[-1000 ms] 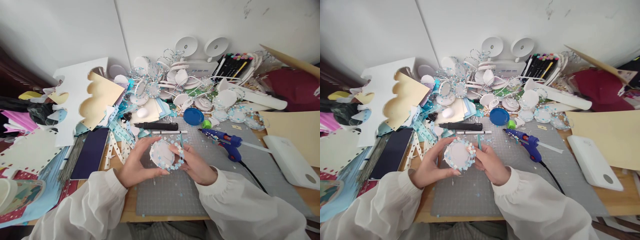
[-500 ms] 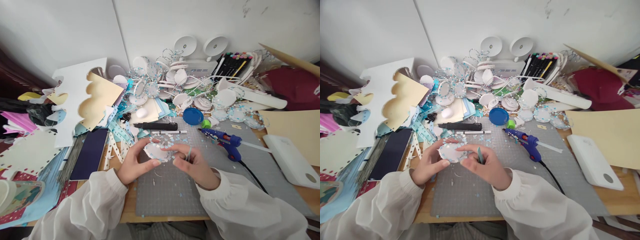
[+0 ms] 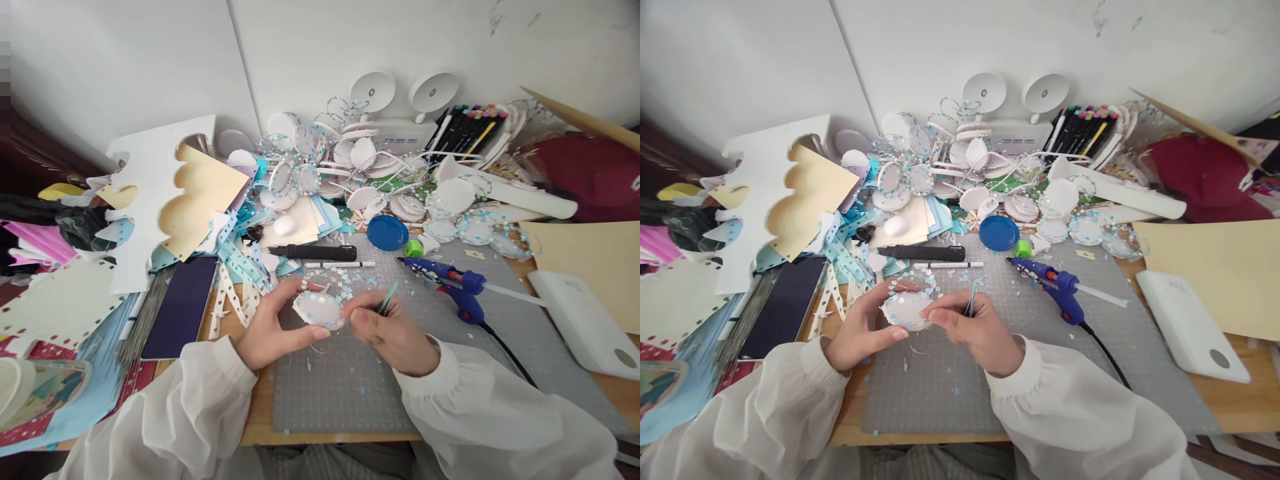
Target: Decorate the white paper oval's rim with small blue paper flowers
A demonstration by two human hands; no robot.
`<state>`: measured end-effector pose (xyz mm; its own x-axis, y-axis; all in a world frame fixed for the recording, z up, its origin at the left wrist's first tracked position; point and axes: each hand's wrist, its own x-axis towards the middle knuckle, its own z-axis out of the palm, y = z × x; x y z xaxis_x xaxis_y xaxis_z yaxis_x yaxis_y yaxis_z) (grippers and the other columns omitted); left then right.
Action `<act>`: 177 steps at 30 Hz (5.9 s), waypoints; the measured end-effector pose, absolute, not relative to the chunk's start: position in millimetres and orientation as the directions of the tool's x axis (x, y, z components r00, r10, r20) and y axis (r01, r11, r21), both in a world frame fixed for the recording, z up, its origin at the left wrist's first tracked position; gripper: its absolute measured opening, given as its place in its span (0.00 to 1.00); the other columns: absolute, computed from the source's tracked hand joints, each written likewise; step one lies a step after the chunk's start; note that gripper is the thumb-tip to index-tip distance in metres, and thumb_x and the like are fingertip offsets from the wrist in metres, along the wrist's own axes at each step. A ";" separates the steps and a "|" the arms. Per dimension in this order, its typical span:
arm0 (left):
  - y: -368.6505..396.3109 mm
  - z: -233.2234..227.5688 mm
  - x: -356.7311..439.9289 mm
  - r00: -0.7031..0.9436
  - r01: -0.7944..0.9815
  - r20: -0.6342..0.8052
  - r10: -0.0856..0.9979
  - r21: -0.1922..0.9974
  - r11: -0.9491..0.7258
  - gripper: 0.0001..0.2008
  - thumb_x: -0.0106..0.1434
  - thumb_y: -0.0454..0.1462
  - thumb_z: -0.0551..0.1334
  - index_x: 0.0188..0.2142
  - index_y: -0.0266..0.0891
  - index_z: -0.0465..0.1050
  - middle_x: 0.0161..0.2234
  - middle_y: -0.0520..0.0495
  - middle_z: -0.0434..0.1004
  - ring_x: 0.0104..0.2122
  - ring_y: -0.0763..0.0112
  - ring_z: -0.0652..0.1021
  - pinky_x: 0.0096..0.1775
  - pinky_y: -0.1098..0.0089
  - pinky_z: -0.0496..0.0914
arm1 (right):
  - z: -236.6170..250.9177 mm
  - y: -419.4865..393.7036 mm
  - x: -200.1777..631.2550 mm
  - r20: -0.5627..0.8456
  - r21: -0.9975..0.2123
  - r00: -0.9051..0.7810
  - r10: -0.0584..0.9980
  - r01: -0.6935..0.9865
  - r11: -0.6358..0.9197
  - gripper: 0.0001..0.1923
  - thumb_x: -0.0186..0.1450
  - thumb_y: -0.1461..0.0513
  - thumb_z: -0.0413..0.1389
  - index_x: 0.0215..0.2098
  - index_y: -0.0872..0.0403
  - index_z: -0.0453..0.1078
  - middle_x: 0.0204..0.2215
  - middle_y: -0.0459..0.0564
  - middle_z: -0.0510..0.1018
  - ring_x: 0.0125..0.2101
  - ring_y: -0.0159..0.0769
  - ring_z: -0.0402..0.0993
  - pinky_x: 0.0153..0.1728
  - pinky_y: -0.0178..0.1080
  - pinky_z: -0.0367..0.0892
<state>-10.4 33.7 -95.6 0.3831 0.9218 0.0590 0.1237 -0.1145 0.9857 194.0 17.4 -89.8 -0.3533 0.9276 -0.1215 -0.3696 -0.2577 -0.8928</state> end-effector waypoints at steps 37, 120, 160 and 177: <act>36.7 -97.1 -6.0 0.415 -0.234 -0.021 0.910 0.964 0.129 0.35 0.46 0.40 0.75 0.55 0.43 0.72 0.56 0.42 0.72 0.57 0.49 0.69 0.57 0.57 0.62 | -86.6 10.3 193.1 -0.165 -0.940 -0.451 0.877 -0.198 -0.279 0.19 0.63 0.49 0.57 0.27 0.56 0.72 0.12 0.36 0.52 0.15 0.22 0.43 0.18 0.34 0.40; 36.5 -44.2 -34.3 0.296 0.878 0.502 0.812 0.191 -0.438 0.18 0.66 0.42 0.58 0.55 0.42 0.67 0.50 0.40 0.75 0.48 0.58 0.76 0.54 0.54 0.62 | -60.8 -15.8 240.0 0.052 -0.999 -0.077 0.996 -0.009 0.051 0.27 0.67 0.46 0.46 0.25 0.56 0.73 0.17 0.46 0.70 0.16 0.28 0.64 0.21 0.34 0.61; 59.7 -41.3 -52.0 0.369 0.804 0.571 0.733 0.199 -0.560 0.09 0.67 0.39 0.56 0.36 0.41 0.74 0.28 0.49 0.77 0.29 0.66 0.75 0.41 0.64 0.66 | -63.3 -40.7 264.2 -0.201 -0.973 -0.014 0.980 0.118 -0.197 0.37 0.67 0.41 0.35 0.22 0.54 0.74 0.14 0.48 0.64 0.17 0.32 0.59 0.22 0.38 0.56; 48.0 -61.7 -34.7 0.574 0.555 -0.005 0.819 0.737 -0.385 0.09 0.61 0.41 0.61 0.38 0.39 0.76 0.28 0.48 0.78 0.27 0.70 0.77 0.29 0.72 0.70 | -60.8 -21.3 260.1 0.010 -0.994 0.037 0.999 0.109 0.006 0.09 0.62 0.55 0.59 0.37 0.49 0.67 0.26 0.45 0.73 0.26 0.32 0.69 0.28 0.34 0.67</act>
